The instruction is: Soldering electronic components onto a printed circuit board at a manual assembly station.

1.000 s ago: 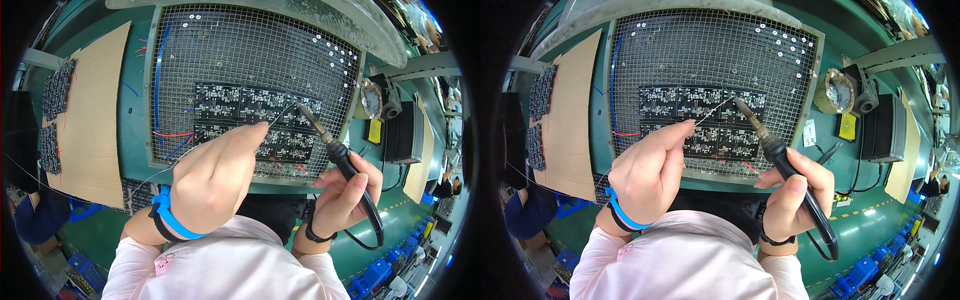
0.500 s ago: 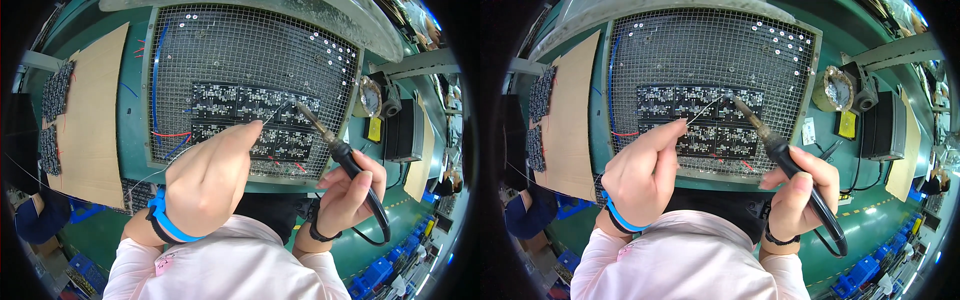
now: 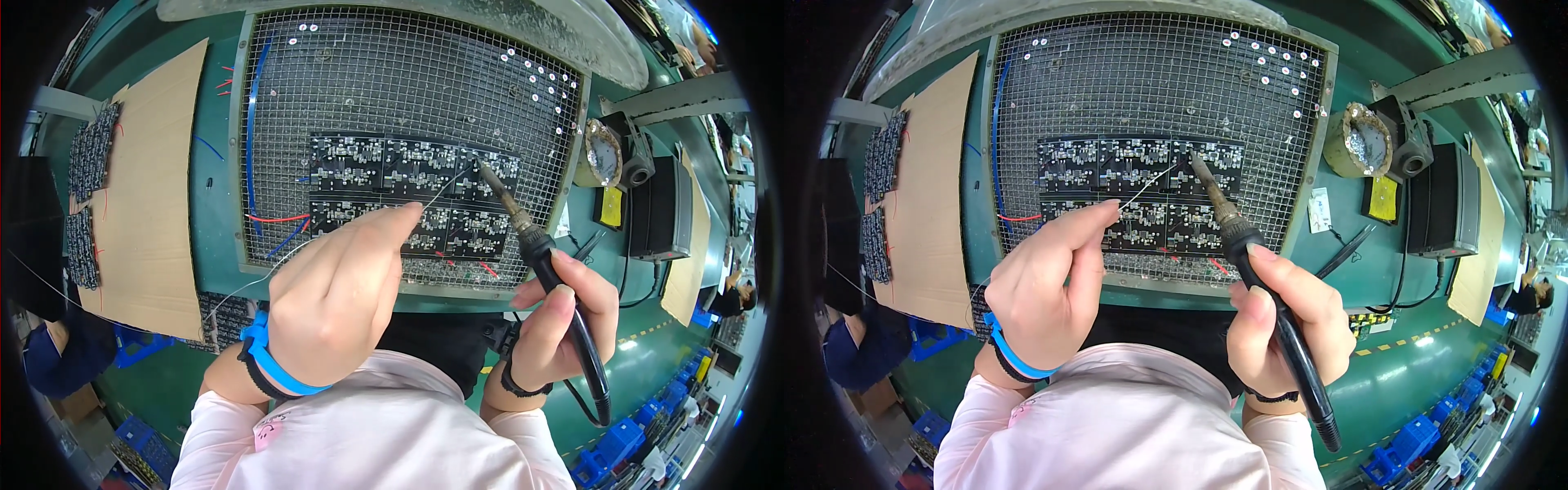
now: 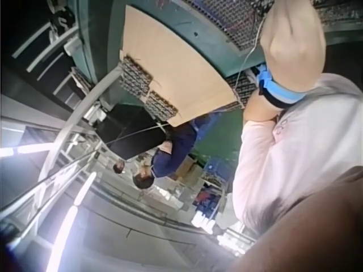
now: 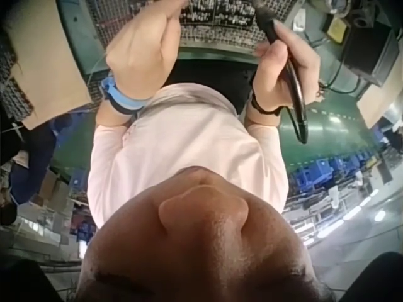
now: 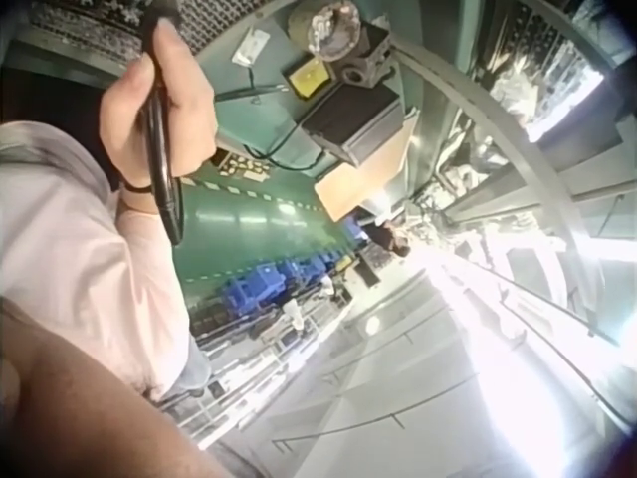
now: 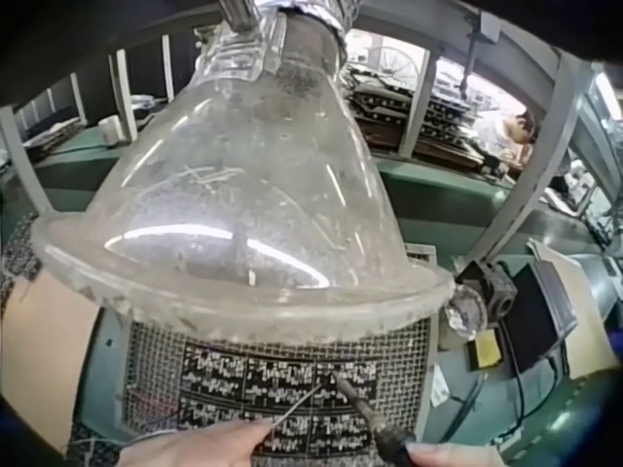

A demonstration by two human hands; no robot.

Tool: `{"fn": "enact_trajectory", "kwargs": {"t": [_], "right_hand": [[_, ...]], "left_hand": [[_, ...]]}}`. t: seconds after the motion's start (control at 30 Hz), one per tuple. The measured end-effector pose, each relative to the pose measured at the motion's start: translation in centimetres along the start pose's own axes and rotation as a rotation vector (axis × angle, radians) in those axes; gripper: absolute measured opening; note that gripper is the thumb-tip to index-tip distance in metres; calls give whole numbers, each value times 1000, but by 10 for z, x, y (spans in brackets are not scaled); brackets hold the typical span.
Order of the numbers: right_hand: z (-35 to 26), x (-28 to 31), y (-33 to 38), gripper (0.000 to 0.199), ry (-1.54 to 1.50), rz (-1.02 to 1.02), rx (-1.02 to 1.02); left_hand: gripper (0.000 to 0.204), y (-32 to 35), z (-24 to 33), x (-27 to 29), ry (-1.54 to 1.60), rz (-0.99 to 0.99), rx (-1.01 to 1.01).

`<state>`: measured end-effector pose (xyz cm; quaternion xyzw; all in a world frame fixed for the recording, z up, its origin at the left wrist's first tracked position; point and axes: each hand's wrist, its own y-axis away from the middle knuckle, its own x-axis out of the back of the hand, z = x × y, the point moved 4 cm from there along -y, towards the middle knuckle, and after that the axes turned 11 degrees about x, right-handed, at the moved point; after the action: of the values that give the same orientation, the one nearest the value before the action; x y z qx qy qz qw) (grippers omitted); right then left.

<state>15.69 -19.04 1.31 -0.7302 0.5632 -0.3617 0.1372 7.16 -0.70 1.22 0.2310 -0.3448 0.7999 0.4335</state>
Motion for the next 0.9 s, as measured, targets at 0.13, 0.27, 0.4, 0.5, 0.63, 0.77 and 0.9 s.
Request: {"fn": "enact_trajectory", "kwargs": {"t": [0.13, 0.27, 0.4, 0.5, 0.63, 0.77, 0.9], "right_hand": [[-2, -3, -4, 23, -1, -41, 130], [-6, -3, -4, 25, 24, -98, 143], [-19, -12, -11, 26, 87, -139, 171], [-15, -3, -6, 25, 31, -89, 159], [-5, 7, 4, 30, -46, 37, 114], [-3, 7, 5, 29, -49, 121, 79], [17, 23, 6, 27, -41, 268, 26]], "left_hand": [[37, 0, -1, 0, -11, -2, 5], [36, -1, -1, 2, -7, 6, 17], [29, -2, 2, 4, 11, 100, 59], [27, -1, -1, 10, -2, 133, 40], [31, 6, -9, 19, -53, 121, -17], [32, 19, -20, 29, -64, 128, 49], [35, 27, -31, 40, -66, 86, 118]]}}
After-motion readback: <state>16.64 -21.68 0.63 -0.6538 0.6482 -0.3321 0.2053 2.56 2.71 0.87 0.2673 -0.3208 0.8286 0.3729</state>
